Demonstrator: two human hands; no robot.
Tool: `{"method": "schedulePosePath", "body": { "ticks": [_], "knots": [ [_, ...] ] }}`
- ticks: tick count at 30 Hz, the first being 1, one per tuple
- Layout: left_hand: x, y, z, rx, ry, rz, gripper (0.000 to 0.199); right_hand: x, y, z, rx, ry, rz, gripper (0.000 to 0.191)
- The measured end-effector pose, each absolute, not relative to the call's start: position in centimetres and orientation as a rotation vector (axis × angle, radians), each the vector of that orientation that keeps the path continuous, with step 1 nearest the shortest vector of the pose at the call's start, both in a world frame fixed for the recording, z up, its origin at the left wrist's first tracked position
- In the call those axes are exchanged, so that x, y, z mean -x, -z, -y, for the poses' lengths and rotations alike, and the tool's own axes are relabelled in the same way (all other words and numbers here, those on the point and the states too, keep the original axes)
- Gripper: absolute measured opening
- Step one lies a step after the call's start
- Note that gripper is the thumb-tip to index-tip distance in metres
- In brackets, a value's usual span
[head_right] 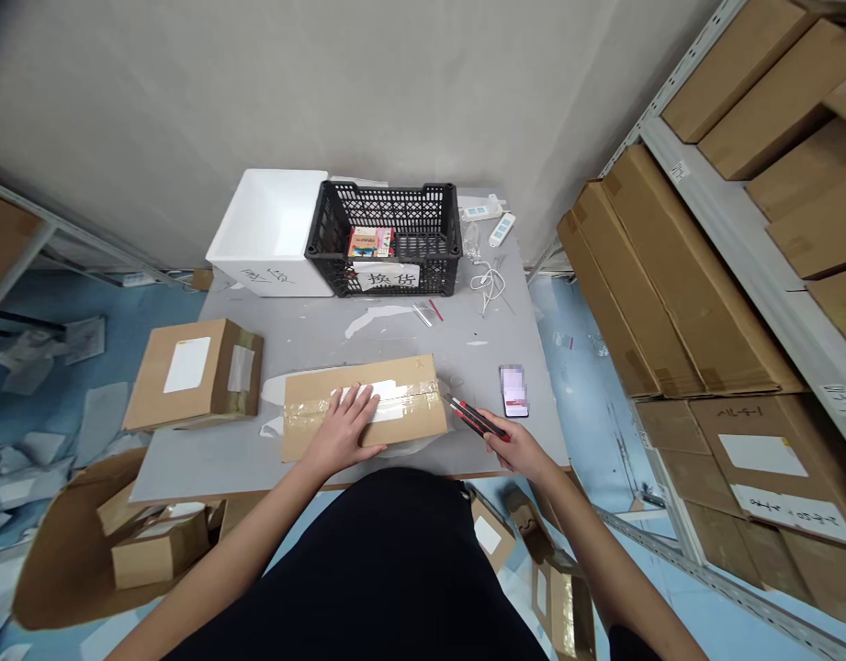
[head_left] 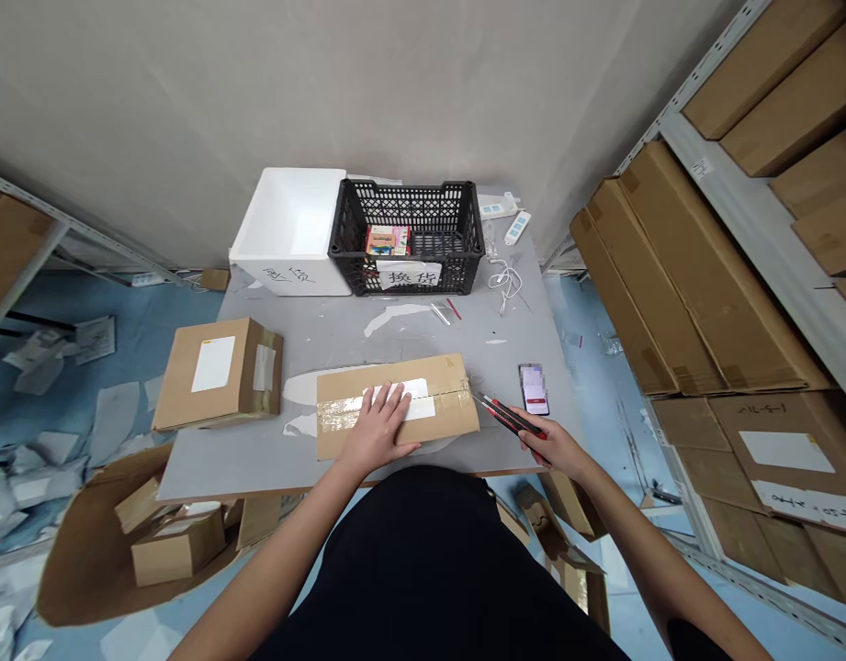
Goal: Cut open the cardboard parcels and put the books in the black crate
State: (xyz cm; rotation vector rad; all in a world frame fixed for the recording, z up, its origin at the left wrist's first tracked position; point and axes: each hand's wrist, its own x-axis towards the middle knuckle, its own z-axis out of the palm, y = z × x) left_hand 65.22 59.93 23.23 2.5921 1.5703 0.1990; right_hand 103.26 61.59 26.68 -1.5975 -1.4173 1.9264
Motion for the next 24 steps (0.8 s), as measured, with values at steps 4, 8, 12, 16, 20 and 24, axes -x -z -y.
{"method": "schedulePosePath", "body": {
  "ticks": [4,8,12,16,20,24],
  "knots": [
    [-65.2,-23.2,-60.0,-2.593,-0.191,-1.567,0.088,-103.3,-26.0,-60.0,1.597,-1.938,1.354,0.071],
    [-65.2,-23.2,-59.9,-2.608,-0.171,-1.556,0.086,-103.3,-25.1,-59.1,1.593,-1.937,1.283,0.075],
    [-65.2,-23.2,-59.9,-2.602,-0.188,-1.557,0.085,-103.8,-25.3,-58.7,1.576,-1.958,1.279,0.076],
    [-65.1,-23.2,-60.0,-2.588,-0.205,-1.545,0.084,-104.4,-26.1,-58.1,1.592,-1.992,1.273,0.075],
    [-65.0,-23.3,-60.0,-2.581,-0.222,-1.533,0.086,-103.9,-26.4,-57.9,1.586,-1.885,1.188,0.071],
    [-64.9,-23.3,-59.9,-2.592,-0.211,-1.52,0.088,-102.5,-25.5,-59.4,1.594,-1.75,1.134,0.073]
  ]
}}
